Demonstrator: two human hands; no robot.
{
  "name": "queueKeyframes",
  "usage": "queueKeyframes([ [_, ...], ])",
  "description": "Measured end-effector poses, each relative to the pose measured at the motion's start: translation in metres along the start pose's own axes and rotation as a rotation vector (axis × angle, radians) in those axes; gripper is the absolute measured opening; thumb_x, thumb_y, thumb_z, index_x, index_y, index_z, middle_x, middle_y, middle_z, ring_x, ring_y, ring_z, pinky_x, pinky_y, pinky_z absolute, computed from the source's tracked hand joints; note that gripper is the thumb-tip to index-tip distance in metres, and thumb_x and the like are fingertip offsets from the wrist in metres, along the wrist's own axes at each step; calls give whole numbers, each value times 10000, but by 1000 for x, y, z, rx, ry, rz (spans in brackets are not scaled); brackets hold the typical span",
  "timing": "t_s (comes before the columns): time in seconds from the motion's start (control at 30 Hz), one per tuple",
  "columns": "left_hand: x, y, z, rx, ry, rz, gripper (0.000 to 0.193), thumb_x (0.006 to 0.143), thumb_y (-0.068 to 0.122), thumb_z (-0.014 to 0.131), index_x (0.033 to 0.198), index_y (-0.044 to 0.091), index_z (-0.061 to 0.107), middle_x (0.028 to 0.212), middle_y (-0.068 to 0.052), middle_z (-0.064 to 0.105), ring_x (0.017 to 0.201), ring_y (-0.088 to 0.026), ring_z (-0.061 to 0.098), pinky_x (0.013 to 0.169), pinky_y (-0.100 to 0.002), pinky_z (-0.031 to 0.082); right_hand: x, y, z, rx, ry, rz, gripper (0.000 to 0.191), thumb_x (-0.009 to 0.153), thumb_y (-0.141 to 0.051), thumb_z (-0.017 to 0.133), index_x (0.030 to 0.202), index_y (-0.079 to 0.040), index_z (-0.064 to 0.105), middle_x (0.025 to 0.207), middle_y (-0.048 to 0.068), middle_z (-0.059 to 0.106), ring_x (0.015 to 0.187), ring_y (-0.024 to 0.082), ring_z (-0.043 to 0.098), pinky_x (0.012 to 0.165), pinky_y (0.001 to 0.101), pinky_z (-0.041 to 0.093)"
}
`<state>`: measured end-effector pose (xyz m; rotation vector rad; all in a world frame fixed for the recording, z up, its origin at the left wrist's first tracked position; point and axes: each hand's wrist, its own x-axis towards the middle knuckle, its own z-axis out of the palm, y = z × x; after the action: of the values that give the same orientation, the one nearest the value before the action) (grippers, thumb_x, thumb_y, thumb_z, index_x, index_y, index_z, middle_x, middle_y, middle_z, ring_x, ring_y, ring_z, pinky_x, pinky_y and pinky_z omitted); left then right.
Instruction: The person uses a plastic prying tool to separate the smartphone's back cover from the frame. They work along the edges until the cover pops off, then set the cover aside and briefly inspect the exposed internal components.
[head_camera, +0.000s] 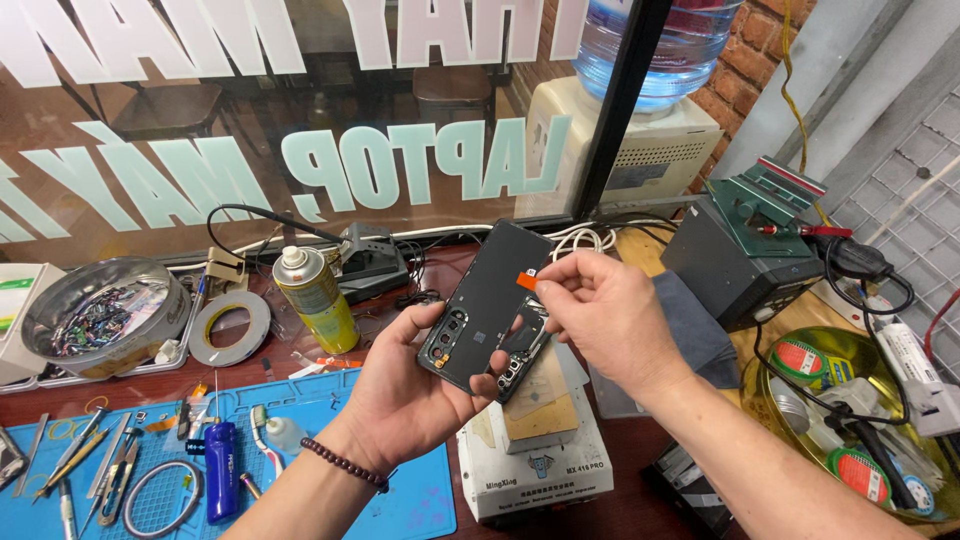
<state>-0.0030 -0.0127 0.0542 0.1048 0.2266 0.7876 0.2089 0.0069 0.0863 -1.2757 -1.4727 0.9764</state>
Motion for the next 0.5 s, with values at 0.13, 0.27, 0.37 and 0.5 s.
queueKeyframes([
  [0.13,1,3,6,-5,1,29,515,978,338,465,1326,-23,585,1217,-207,676,856,-308,672,666,-344,559,-11,3,5,-87,-14,16,127,897,-112,689,961,-15,740,762,-4,750,618,46,689,531,214,565],
  [0.27,6,7,9,58,-54,48,494,997,338,461,1328,-7,581,1216,-217,668,859,-312,676,656,-336,563,-13,9,5,-20,45,43,130,907,-83,653,1008,-9,690,733,15,715,581,63,646,501,235,529],
  [0.37,7,7,8,80,10,32,454,999,347,483,1287,12,589,1175,-201,676,840,-326,688,630,-345,568,-1,10,-7,101,86,120,190,937,-98,589,1062,-15,704,749,21,688,581,85,590,511,257,487],
  [0.5,4,4,4,59,86,-26,464,967,354,500,1263,16,615,1160,-207,712,805,-338,705,615,-361,587,13,10,-27,442,5,245,261,926,-122,522,1052,12,707,830,25,722,694,111,651,615,276,520],
])
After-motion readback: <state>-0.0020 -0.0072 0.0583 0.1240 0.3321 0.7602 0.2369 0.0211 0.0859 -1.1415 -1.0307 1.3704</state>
